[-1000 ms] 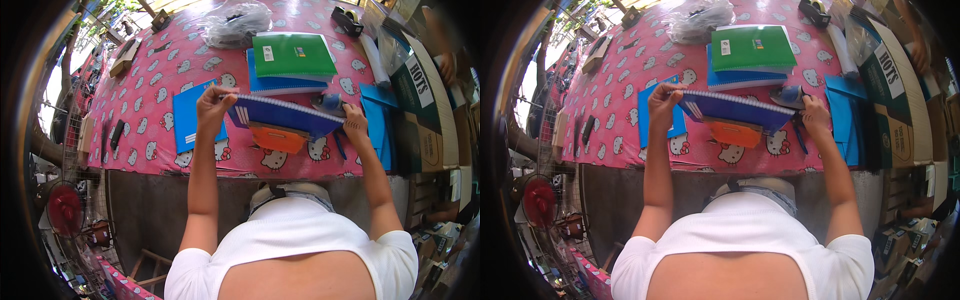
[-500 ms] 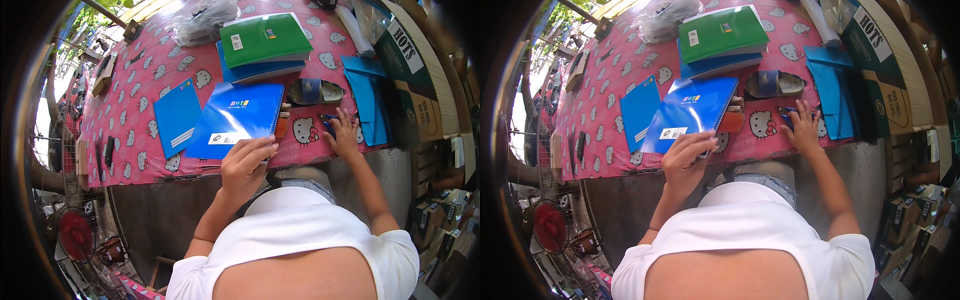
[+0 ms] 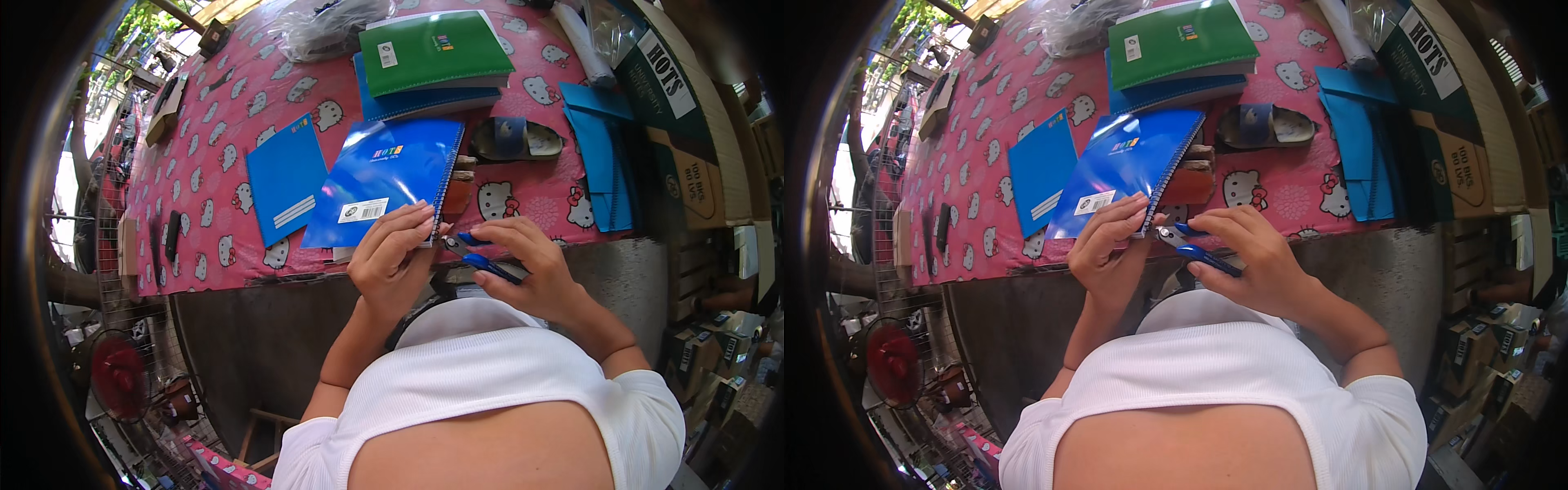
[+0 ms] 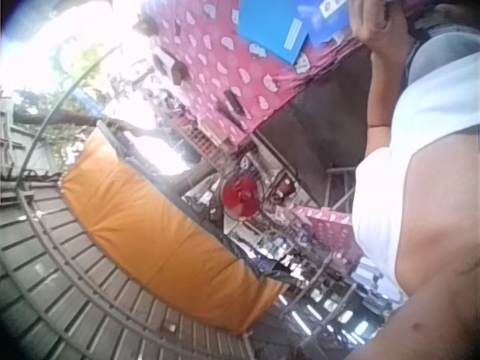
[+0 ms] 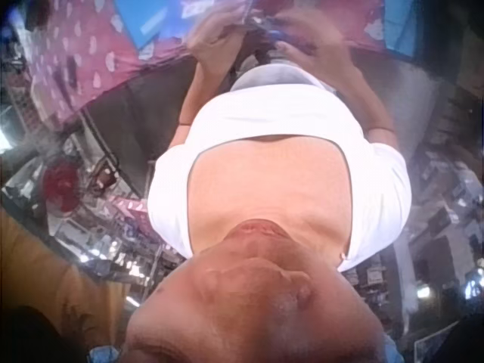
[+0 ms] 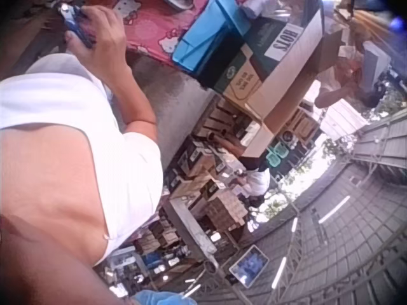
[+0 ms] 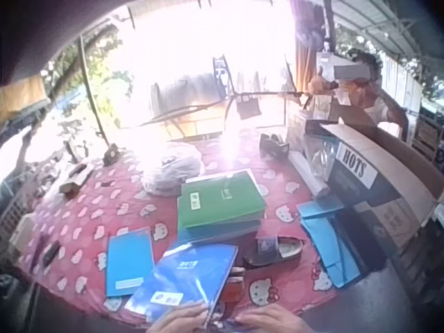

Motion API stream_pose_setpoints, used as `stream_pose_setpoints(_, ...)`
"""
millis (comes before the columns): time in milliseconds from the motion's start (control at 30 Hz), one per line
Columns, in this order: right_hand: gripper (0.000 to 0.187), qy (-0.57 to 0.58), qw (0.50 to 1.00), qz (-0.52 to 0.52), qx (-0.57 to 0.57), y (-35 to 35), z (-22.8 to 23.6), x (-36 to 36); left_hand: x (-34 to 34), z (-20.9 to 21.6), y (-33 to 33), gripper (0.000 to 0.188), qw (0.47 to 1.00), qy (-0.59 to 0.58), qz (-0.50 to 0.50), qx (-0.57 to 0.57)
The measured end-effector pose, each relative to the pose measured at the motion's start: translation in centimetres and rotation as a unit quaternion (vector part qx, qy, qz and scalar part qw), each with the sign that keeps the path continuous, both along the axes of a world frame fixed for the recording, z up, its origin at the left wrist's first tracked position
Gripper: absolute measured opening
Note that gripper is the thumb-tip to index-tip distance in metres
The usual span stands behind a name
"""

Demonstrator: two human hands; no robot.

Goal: The person uses scissors and their hands to remove the metal spiral wire bindings from several notebooks, then stacks the separated covers and paper on the table.

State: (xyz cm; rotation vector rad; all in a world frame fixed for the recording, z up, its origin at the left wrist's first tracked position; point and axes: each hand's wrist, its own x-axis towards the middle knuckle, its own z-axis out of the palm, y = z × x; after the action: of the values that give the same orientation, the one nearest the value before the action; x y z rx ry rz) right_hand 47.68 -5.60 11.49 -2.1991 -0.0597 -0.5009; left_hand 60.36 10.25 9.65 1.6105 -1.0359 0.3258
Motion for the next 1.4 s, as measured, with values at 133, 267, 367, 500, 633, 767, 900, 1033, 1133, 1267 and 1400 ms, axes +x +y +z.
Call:
stream_pose_setpoints(133,0.036,0.250,0.831,0.105,0.485,-2.1,-1.2,0.9,0.4,0.0,0.4,0.025,1.000,-0.015,-0.016,-0.016)
stream_pose_setpoints(267,0.035,0.347,0.557,0.286,0.698,-2.5,-2.2,2.6,1.7,0.6,0.9,0.025,0.999,-0.021,-0.025,-0.028)
stream_pose_setpoints(367,0.038,0.209,0.845,0.090,0.484,-2.5,-2.5,2.0,4.4,0.6,2.2,0.021,0.989,-0.032,0.122,-0.074)
stream_pose_setpoints(500,0.048,0.160,0.954,-0.236,-0.095,-9.5,-11.1,-0.3,11.4,2.9,8.2,0.017,0.901,0.015,0.371,-0.225)
stream_pose_setpoints(633,0.044,0.144,0.946,-0.175,-0.233,-11.1,-12.6,-0.9,16.5,7.2,15.1,0.014,0.841,-0.228,0.279,-0.404)
stream_pose_setpoints(767,0.037,-0.025,0.970,-0.173,-0.170,-12.4,-8.9,7.6,22.5,11.1,15.5,0.022,0.887,-0.279,0.339,-0.145)
stream_pose_setpoints(900,0.032,-0.120,0.943,-0.096,-0.295,-11.9,-6.7,18.8,28.5,6.3,8.8,0.032,0.964,-0.083,0.225,0.116)
stream_pose_setpoints(1033,0.032,-0.123,0.899,-0.109,-0.405,-9.7,-6.5,24.9,27.3,-3.1,6.4,0.072,0.880,-0.180,0.357,0.257)
stream_pose_setpoints(1133,0.030,-0.036,0.902,-0.085,-0.423,-11.0,-8.5,27.2,21.8,-5.2,4.1,0.068,0.953,0.047,0.245,0.171)
stream_pose_setpoints(1267,0.022,0.054,0.902,-0.050,-0.426,-11.7,-7.2,28.7,15.0,-5.8,1.7,0.054,0.943,0.319,0.094,0.031)
stream_pose_setpoints(1400,0.022,0.105,0.937,0.041,-0.330,-13.5,-3.9,29.7,11.1,-4.8,-0.3,0.048,0.933,0.357,-0.006,-0.056)
